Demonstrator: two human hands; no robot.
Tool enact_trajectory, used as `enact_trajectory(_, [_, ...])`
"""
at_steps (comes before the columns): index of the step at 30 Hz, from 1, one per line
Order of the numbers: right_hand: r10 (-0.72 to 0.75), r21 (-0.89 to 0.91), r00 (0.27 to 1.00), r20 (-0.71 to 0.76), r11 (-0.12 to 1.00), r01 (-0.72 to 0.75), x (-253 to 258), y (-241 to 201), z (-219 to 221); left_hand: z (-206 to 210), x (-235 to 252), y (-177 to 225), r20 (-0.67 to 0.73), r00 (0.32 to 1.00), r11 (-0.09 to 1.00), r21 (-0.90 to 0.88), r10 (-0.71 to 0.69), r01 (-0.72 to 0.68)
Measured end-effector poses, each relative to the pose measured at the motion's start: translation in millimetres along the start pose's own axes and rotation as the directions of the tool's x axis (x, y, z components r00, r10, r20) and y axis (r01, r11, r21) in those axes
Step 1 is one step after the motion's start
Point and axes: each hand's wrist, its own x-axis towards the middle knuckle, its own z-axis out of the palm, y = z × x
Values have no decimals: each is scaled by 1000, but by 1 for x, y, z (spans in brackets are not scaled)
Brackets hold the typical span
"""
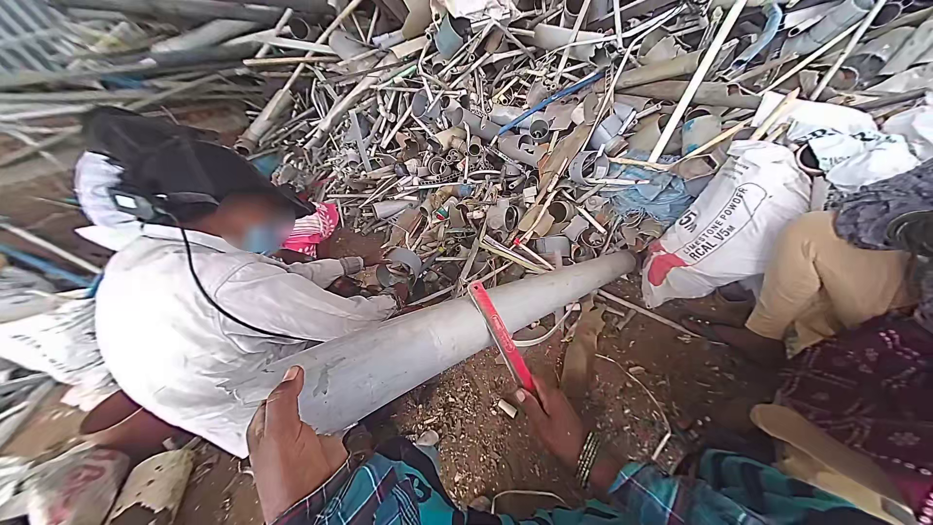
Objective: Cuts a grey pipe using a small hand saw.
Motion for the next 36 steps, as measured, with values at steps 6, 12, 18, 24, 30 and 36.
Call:
enact_trajectory(6, [98,-174,991,-96,978,-113,24,25,-25,0,-2,3,-1,1000,1000,-3,-15,15])
enact_trajectory(12, [213,132,970,-114,971,-198,13,1,-15,2,-1,4,-32,999,1000,22,-18,19])
enact_trajectory(18, [-130,-229,987,98,962,149,-18,-31,15,-1,-1,0,0,1000,1000,19,21,-21])
enact_trajectory(24, [260,-120,937,-233,948,-293,33,20,-42,-5,0,-1,2,1000,999,35,-5,5])
enact_trajectory(30, [53,-72,996,66,996,-48,-17,-55,-10,1,-6,5,-22,1000,999,37,6,-5])
enact_trajectory(36, [-5,-340,1000,17,941,10,-8,-43,-12,-1,-6,4,2,1000,1000,29,3,-3])
